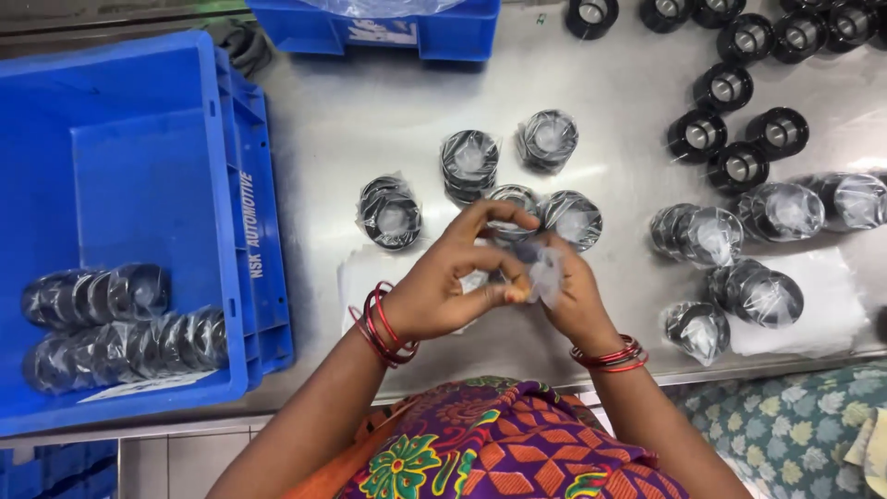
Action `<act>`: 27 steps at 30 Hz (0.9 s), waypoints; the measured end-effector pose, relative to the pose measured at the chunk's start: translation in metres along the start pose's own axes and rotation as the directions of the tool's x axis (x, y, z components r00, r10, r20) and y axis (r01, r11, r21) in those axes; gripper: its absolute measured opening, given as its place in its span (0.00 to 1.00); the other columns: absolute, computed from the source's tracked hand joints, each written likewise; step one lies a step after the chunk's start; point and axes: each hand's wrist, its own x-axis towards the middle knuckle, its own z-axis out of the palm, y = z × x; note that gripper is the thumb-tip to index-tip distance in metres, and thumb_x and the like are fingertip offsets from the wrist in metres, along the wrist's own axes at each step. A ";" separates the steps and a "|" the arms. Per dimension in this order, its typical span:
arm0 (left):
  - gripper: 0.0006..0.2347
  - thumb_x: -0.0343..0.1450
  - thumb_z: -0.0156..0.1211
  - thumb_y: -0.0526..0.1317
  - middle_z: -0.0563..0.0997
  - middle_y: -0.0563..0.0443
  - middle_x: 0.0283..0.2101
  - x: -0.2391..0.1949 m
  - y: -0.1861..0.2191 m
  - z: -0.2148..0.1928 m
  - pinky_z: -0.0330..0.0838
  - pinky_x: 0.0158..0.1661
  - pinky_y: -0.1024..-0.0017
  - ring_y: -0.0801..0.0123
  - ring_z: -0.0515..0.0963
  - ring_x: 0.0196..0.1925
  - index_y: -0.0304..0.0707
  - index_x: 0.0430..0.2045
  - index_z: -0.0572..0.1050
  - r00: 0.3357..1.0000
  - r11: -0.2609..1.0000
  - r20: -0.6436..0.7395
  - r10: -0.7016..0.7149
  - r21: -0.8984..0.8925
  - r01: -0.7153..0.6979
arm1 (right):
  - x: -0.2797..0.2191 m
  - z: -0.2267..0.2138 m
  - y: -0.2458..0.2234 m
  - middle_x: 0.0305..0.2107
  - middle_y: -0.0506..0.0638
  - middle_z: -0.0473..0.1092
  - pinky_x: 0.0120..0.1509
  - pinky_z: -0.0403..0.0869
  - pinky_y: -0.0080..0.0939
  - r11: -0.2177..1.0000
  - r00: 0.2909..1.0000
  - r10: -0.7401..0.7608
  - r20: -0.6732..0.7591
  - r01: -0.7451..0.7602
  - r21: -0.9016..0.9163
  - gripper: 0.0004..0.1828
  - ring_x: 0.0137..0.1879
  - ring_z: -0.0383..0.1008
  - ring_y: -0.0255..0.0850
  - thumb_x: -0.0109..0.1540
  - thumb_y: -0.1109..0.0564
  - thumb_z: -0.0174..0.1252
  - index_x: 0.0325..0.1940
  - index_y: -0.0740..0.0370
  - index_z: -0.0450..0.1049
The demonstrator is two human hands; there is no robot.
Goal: The person places metal ring components into small plastic bags and then stacks the bagged items into a blue plastic crate.
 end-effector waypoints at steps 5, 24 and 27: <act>0.06 0.66 0.69 0.35 0.75 0.39 0.59 -0.026 -0.041 0.021 0.76 0.49 0.66 0.54 0.77 0.55 0.38 0.35 0.83 0.957 0.948 -0.073 -0.281 0.130 0.289 | 0.006 0.002 -0.035 0.37 0.50 0.72 0.44 0.72 0.36 0.960 0.971 0.237 -0.025 -0.230 0.161 0.14 0.41 0.71 0.35 0.65 0.59 0.60 0.53 0.66 0.69; 0.08 0.67 0.64 0.32 0.77 0.46 0.37 -0.074 -0.039 0.021 0.74 0.39 0.62 0.53 0.80 0.38 0.38 0.38 0.82 0.876 0.689 -0.364 -0.318 0.546 0.477 | 0.171 -0.066 -0.040 0.49 0.57 0.68 0.47 0.75 0.54 0.245 0.968 -0.162 0.194 0.230 -0.942 0.16 0.46 0.76 0.57 0.60 0.68 0.61 0.50 0.61 0.73; 0.08 0.65 0.61 0.30 0.79 0.48 0.41 -0.091 -0.049 0.027 0.75 0.44 0.64 0.57 0.79 0.43 0.37 0.36 0.81 0.932 0.675 -0.264 -0.250 0.642 0.363 | 0.176 -0.081 -0.045 0.53 0.59 0.65 0.53 0.75 0.50 0.410 0.905 0.152 0.397 0.308 -0.859 0.25 0.49 0.75 0.57 0.49 0.72 0.59 0.50 0.63 0.72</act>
